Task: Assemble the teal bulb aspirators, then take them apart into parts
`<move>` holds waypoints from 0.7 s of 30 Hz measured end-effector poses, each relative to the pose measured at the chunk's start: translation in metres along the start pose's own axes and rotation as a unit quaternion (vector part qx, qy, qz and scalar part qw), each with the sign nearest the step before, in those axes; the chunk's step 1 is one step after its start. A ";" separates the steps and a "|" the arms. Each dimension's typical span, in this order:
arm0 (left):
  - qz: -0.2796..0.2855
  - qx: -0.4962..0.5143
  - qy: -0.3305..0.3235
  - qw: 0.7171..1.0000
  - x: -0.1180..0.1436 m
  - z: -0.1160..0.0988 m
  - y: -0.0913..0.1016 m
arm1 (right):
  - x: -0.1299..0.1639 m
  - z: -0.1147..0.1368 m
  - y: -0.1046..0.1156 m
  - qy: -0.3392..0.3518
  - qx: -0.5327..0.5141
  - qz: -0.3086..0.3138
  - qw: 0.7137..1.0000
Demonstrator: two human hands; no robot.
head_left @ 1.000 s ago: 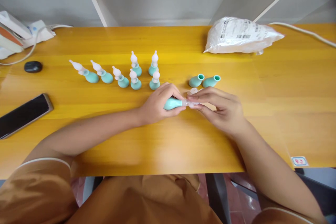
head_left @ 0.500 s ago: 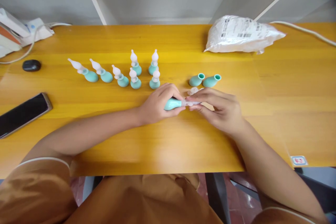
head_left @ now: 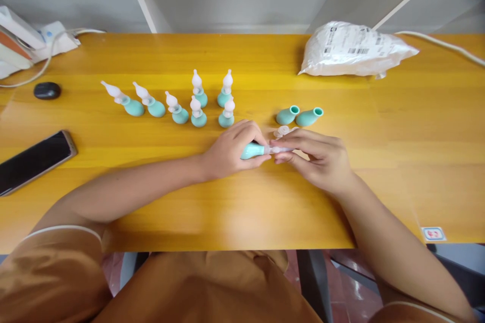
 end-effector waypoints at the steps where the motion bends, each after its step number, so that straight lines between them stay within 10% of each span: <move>1: 0.002 -0.002 -0.001 1.000 0.000 0.000 0.000 | 0.000 0.000 0.000 -0.002 -0.002 0.001 1.000; 21: 0.011 0.004 0.009 1.000 0.000 0.000 -0.001 | 0.002 -0.001 -0.003 -0.022 -0.028 0.015 0.999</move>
Point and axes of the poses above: each hand's wrist, its own x-axis away from the middle knuckle, its own y-axis out of the back of the hand, z = x × y, the point moved 5 cm from there along -x, towards the middle knuckle, and after that the axes turned 4 degrees about -z, right-handed, at the moved point
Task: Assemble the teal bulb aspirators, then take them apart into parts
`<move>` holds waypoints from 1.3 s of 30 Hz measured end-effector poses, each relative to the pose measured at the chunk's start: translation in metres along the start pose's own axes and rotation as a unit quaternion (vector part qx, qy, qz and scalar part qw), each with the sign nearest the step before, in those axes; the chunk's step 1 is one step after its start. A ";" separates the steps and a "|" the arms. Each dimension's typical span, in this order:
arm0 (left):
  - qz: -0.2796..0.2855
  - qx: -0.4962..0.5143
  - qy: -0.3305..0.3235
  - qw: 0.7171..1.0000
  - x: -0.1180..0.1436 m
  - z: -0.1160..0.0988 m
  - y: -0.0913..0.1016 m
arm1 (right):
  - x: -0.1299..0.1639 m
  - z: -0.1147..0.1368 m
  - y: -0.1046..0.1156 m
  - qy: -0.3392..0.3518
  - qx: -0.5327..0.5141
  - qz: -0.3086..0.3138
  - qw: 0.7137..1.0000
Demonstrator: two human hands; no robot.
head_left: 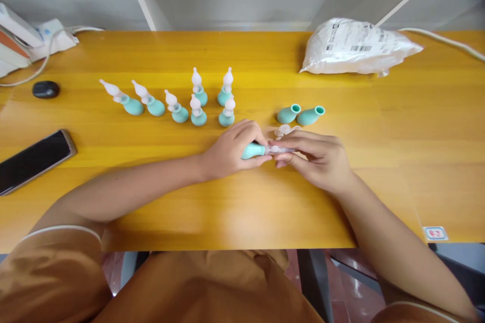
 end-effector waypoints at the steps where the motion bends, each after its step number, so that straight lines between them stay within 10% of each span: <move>1: -0.002 0.000 -0.005 1.000 0.000 -0.001 0.000 | 0.000 0.000 0.000 0.000 -0.003 0.000 1.000; 39: 0.014 -0.004 -0.022 1.000 -0.001 -0.003 -0.001 | 0.001 0.000 -0.001 -0.014 0.001 0.005 1.000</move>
Point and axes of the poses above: each hand's wrist, its own x-axis away from the middle knuckle, its own y-axis out of the back of the hand, z = x × y, the point moved 5 cm from there along -x, towards the middle knuckle, and after that the axes turned 4 degrees about -z, right-handed, at the moved point
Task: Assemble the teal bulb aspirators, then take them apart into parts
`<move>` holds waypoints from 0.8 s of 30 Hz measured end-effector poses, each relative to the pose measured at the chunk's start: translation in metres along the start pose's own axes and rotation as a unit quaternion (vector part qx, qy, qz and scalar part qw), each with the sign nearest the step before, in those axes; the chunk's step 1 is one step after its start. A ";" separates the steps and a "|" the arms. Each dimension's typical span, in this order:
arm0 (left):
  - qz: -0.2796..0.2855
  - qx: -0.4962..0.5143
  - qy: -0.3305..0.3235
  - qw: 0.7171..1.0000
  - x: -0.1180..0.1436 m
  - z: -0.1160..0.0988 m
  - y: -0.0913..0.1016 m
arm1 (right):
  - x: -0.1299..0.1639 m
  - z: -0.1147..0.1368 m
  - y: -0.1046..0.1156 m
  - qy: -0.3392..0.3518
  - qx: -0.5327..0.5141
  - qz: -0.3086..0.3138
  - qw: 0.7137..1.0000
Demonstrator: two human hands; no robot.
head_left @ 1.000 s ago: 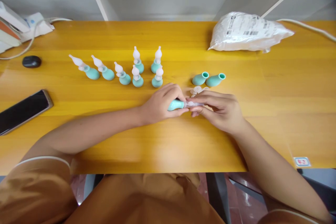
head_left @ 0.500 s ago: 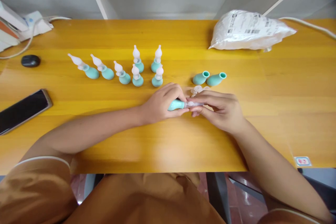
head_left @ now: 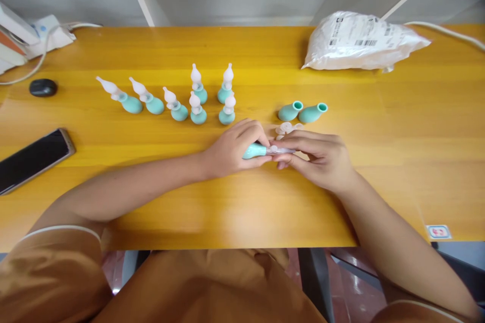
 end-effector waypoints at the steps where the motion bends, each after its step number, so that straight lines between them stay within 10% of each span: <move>1: 0.000 0.000 0.003 1.000 0.000 0.001 0.000 | 0.000 0.000 0.000 -0.002 -0.003 -0.001 1.000; 15: -0.018 0.099 0.097 0.990 0.008 0.011 -0.014 | -0.023 -0.004 0.036 -0.040 -0.035 -0.284 0.957; 24: 0.020 0.070 0.140 0.987 0.006 0.019 -0.018 | -0.114 0.011 0.028 0.012 0.094 -0.144 0.985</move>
Point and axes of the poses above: each hand's wrist, its own x-axis away from the middle knuckle, its own y-axis out of the back of the hand, z = x × y, the point moved 5 cm from there along -x, towards the middle knuckle, and after that the axes turned 4 degrees about -z, right-handed, at the moved point
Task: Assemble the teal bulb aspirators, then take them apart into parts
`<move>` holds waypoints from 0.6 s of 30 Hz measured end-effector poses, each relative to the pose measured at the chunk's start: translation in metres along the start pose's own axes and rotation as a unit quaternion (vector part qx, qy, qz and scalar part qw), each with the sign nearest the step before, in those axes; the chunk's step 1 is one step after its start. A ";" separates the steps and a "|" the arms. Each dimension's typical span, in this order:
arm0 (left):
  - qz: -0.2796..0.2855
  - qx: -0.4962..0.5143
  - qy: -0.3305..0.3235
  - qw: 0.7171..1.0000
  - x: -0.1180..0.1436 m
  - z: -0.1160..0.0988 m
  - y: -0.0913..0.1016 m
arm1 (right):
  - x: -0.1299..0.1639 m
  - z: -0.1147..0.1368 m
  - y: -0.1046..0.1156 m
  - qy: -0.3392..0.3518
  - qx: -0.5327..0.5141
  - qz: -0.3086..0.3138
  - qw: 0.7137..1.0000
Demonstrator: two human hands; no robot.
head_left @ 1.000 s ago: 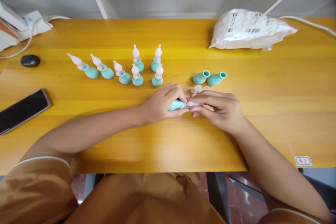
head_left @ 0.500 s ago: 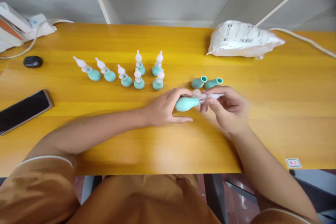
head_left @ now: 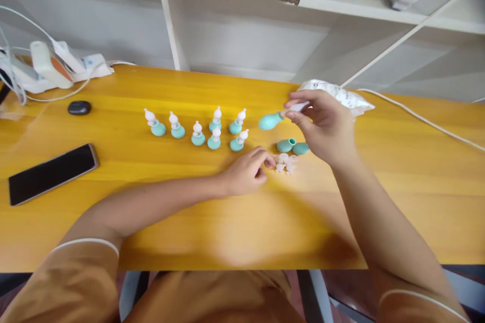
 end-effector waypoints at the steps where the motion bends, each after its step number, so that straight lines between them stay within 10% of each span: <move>1: 0.019 0.002 -0.011 1.000 0.000 -0.002 -0.001 | -0.006 -0.003 -0.006 0.005 0.020 0.021 1.000; 9: 0.170 -0.088 -0.111 0.975 0.010 -0.012 -0.014 | -0.013 -0.033 -0.052 0.027 0.104 0.161 0.981; 18: 0.199 -0.137 -0.134 0.961 0.012 -0.011 -0.017 | -0.013 -0.030 -0.040 0.039 0.096 0.184 0.977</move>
Point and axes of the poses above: each hand's wrist, its own x-axis away from the middle knuckle, its own y-axis out of the back of the hand, z = x × y, the point moved 5 cm from there along -x, towards the middle knuckle, and after that the axes turned 4 degrees about -z, right-handed, at the moved point
